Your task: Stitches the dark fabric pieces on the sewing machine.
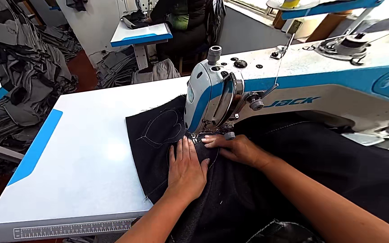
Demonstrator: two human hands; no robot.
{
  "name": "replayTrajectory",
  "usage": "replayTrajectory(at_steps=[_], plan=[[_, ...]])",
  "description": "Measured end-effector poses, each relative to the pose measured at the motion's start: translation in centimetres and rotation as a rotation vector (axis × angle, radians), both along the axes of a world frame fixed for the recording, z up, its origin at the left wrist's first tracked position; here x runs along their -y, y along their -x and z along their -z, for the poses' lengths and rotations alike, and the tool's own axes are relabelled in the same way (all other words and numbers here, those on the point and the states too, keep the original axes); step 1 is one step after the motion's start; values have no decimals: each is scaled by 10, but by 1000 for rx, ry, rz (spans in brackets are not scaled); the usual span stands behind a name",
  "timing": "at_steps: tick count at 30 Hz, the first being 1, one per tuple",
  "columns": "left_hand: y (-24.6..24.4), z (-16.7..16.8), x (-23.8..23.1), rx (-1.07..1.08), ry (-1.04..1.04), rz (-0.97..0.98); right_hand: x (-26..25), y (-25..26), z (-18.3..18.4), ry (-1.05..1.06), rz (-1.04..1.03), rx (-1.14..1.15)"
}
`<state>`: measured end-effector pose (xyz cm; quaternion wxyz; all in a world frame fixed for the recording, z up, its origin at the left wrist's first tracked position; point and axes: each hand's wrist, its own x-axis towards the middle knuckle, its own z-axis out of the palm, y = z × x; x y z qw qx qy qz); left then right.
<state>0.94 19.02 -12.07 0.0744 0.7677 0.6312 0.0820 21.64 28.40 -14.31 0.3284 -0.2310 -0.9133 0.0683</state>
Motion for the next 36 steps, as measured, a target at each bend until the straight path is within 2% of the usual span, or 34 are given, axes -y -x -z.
replayTrajectory(at_steps=[7, 20, 22, 24, 26, 27, 29, 31, 33, 34, 36], plan=[[-10, -3, -10, -11, 34, -67, -16, 3, -4, -14, 49, -13], [-5, -4, -16, -3, 21, -50, -15, 6, -5, -36, 102, -15], [13, 1, -23, 21, -57, 82, -4, 8, -7, -20, 121, -21], [48, 5, -44, 57, -158, 331, 18, 9, -10, 28, 145, 37], [85, 11, -78, 88, -250, 587, 42, 7, -17, 63, 151, 179], [96, 10, -89, 81, -257, 653, 50, 5, -23, 49, 141, 274], [88, 3, -87, 32, -207, 571, 51, 3, -38, -18, 67, 476], [53, -7, -62, 33, -69, 285, 33, 0, -47, -172, -90, 578], [28, -8, -42, 44, 38, 72, 13, -5, -44, -229, -223, 548], [25, -5, -38, 34, 25, 34, 7, -10, -39, -205, -237, 509], [29, 1, -43, 14, -29, 74, 14, -16, -26, -135, -154, 419]])
